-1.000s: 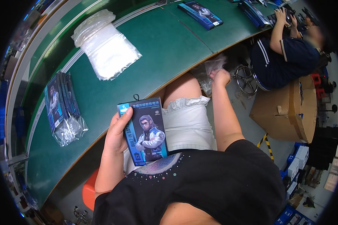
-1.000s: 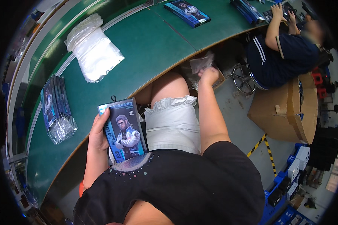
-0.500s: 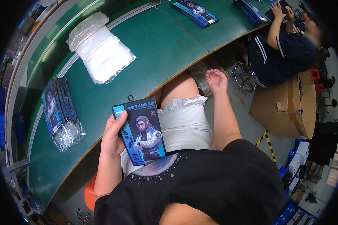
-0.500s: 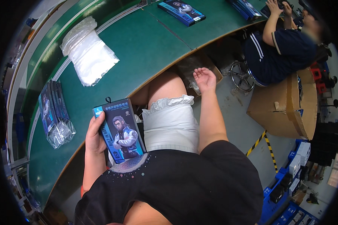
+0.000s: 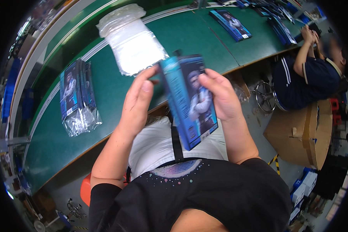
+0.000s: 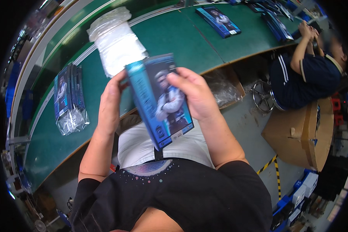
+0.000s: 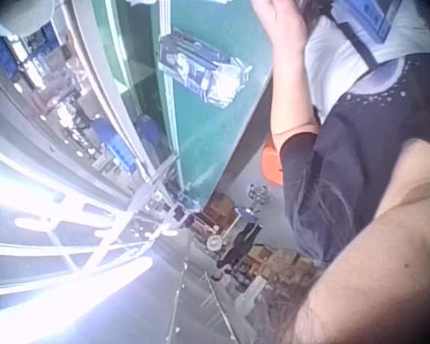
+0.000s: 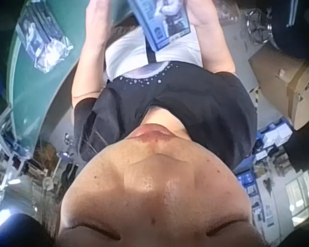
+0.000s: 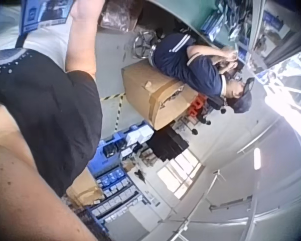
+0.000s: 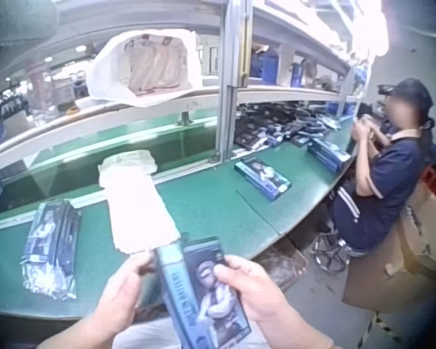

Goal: Placing electronic or retail product boxes into clear plastic bags and stacking them.

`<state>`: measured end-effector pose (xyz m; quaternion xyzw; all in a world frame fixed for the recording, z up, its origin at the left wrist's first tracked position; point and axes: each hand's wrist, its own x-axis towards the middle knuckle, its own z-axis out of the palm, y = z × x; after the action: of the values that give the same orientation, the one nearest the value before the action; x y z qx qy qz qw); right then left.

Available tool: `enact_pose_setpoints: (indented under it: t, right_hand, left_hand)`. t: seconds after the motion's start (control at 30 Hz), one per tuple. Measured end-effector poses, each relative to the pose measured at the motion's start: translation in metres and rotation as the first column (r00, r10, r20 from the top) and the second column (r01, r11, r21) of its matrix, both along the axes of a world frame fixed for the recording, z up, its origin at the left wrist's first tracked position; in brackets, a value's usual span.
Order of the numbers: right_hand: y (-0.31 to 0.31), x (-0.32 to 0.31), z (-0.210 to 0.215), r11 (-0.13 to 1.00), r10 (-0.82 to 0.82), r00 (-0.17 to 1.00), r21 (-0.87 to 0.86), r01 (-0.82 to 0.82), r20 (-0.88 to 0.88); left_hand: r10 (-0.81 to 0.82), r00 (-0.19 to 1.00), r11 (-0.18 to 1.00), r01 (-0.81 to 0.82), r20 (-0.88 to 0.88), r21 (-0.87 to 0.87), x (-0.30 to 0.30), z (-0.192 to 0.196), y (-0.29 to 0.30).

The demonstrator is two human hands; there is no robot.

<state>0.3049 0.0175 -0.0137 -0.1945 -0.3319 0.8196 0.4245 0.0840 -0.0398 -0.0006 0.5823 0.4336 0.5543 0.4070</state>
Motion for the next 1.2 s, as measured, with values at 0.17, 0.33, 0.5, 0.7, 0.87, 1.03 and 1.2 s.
enact_pose_setpoints:
  t: [0.17,0.33,0.5,0.7,0.87,1.03,1.2]
  right_hand:
    - [0.005,0.015,-0.004,0.992,-0.049,0.993,-0.125,0.036,-0.108]
    - [-0.001,0.003,-0.003,0.984,0.035,0.999,-0.171,-0.041,-0.036]
    - [0.002,-0.01,-0.013,0.974,0.139,0.989,-0.175,-0.145,-0.042]
    - [0.008,-0.032,-0.018,0.942,0.282,0.957,-0.167,-0.291,-0.074]
    - [0.013,-0.038,-0.025,0.927,0.317,0.946,-0.186,-0.325,-0.07]
    - [0.012,-0.035,-0.018,0.93,0.301,0.951,-0.196,-0.31,-0.074]
    - [0.012,-0.036,-0.022,0.933,0.301,0.951,-0.184,-0.31,-0.072]
  left_hand:
    - [0.427,0.391,0.901,-0.105,-0.815,0.421,-0.048,-0.017,0.031]
    - [0.374,0.374,0.922,-0.047,-0.849,0.385,-0.071,-0.028,0.047]
    - [0.407,0.522,0.908,-0.141,-0.75,0.394,-0.065,-0.028,0.052]
    - [0.435,0.528,0.893,-0.147,-0.729,0.426,-0.058,-0.027,0.049]
    - [0.376,0.507,0.921,-0.111,-0.776,0.374,-0.054,-0.021,0.045]
    - [0.203,0.594,0.978,-0.159,-0.778,0.134,-0.052,-0.023,0.06]
    - [0.08,0.603,0.992,-0.125,-0.794,0.005,-0.061,-0.014,0.069]
